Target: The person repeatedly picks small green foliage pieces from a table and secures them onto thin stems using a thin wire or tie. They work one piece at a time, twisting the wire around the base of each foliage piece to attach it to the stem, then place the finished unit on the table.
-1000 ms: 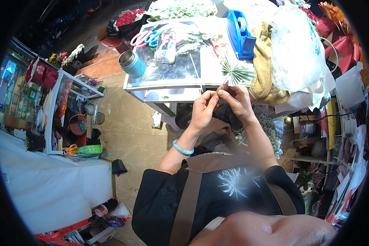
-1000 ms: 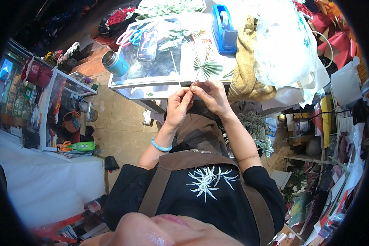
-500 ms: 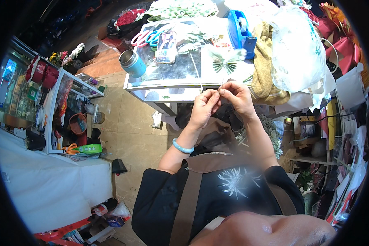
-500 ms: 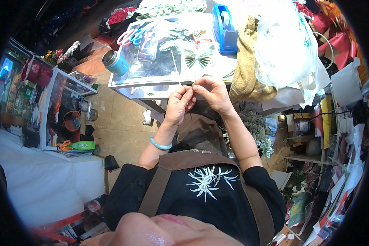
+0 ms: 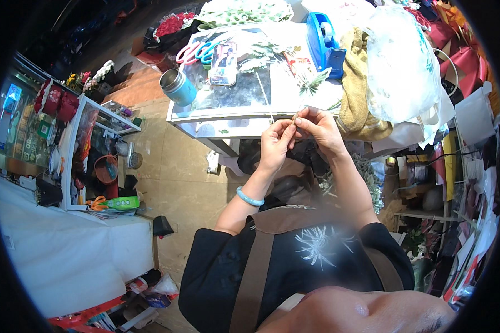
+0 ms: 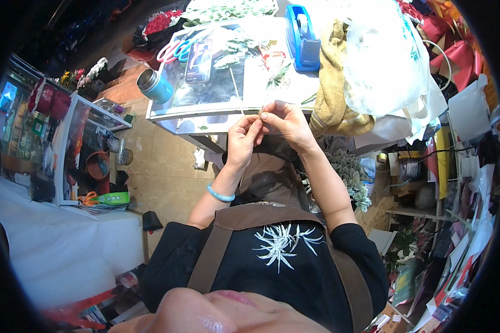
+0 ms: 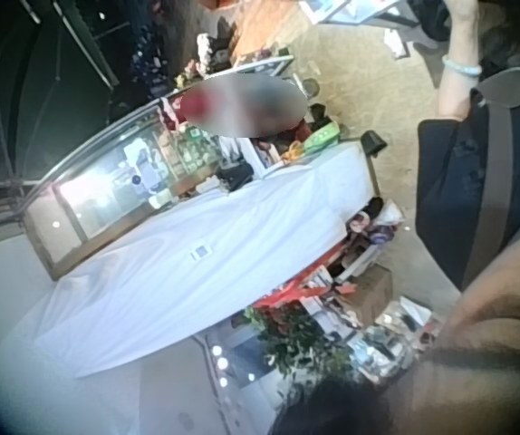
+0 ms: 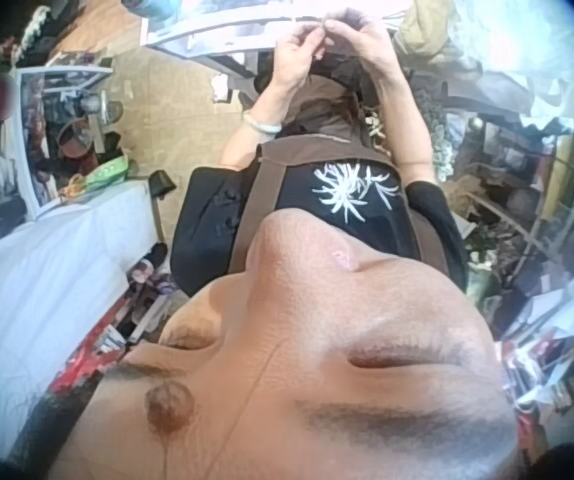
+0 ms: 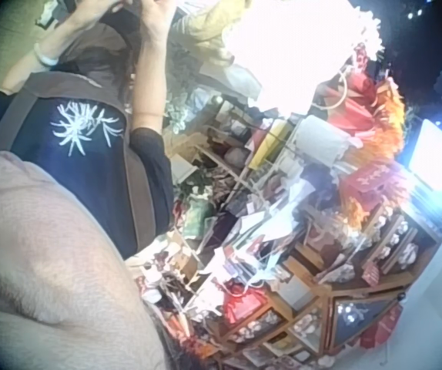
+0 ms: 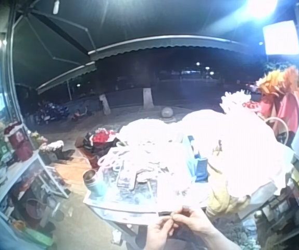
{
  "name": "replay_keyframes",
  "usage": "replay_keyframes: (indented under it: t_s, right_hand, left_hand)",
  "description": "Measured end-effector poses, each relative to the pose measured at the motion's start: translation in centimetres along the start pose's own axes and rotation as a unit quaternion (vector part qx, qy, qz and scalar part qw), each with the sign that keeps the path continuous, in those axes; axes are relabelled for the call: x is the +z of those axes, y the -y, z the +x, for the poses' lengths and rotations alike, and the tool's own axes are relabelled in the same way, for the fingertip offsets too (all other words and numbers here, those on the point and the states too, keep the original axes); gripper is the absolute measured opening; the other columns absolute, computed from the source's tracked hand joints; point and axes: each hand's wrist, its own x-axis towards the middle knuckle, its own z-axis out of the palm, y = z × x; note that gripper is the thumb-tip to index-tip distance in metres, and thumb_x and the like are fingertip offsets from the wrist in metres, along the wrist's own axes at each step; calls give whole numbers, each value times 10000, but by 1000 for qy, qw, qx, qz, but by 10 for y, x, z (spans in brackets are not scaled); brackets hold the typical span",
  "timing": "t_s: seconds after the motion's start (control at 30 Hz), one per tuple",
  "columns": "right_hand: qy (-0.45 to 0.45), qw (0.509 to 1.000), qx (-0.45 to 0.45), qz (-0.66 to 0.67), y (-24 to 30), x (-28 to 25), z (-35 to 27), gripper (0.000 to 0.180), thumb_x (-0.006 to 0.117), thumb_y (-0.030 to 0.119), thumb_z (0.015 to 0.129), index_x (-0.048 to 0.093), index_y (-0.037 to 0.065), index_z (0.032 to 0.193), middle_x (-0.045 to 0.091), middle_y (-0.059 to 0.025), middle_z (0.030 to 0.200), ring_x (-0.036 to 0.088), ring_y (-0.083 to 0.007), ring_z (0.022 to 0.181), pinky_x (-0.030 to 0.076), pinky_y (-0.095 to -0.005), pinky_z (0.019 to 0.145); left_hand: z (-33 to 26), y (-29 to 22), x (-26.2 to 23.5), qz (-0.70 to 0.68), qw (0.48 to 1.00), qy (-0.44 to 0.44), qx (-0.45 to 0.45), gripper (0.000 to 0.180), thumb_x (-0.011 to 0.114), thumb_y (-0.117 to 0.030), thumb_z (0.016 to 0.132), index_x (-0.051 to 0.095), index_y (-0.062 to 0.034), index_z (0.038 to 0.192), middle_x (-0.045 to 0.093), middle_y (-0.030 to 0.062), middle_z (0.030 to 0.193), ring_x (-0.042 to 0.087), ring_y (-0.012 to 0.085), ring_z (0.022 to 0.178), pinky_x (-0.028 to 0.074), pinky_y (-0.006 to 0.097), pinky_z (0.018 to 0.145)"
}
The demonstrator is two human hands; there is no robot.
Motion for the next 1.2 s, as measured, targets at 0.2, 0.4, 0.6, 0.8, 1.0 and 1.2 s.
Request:
replay_keyframes:
  t_s: [0.2, 0.4, 0.6, 0.8, 1.0, 1.2]
  right_hand:
    - [-86, 986, -96, -108, -13, 9, -4, 79, 628, 47, 817, 603, -14, 861, 603, -11, 802, 543, -67, 742, 440, -209, 677]
    - [-122, 966, -177, -143, -24, 19, -7, 113, 612, 27, 827, 614, -38, 919, 598, -24, 802, 549, -81, 742, 445, -205, 676]
    - [12, 999, -28, 43, -2, 4, -2, 137, 602, 59, 841, 596, -14, 956, 606, -31, 833, 556, -73, 734, 463, -210, 675]
    - [-28, 998, -49, 6, -3, 6, 0, 89, 599, 60, 840, 588, 1, 906, 601, -16, 829, 550, -70, 738, 451, -208, 686]
    - [-13, 997, -63, -44, -4, 5, 1, 98, 598, 59, 841, 591, 1, 920, 603, -11, 832, 559, -73, 757, 453, -212, 694]
    - [13, 999, -32, 16, 1, 3, 0, 96, 602, 65, 840, 604, 0, 910, 610, -23, 818, 569, -83, 747, 460, -213, 687]
  left_hand:
    - [-3, 7, 3, 93, 993, -67, 18, 191, 563, -193, 895, 579, -19, 818, 525, -33, 637, 418, 20, 538, 314, 159, 485]
    - [-6, 1, 13, 30, 997, -61, 41, 244, 536, -232, 911, 572, -33, 774, 473, -50, 572, 379, 16, 500, 283, 163, 455]
    - [-4, -8, 12, -129, 987, 6, -97, 257, 495, -271, 927, 560, -70, 781, 466, -48, 541, 321, 9, 425, 219, 150, 384]
    - [2, -5, 10, -94, 993, 16, -72, 201, 524, -230, 915, 550, -58, 815, 515, -31, 607, 374, 6, 462, 276, 135, 416]
    - [-4, -2, 10, -44, 998, -32, -21, 158, 540, -172, 905, 551, -27, 845, 539, 2, 625, 392, 12, 465, 294, 140, 414]
    - [-7, -6, 8, -135, 988, 24, -73, 189, 517, -191, 917, 549, -19, 845, 541, 16, 612, 379, 23, 431, 286, 140, 396]
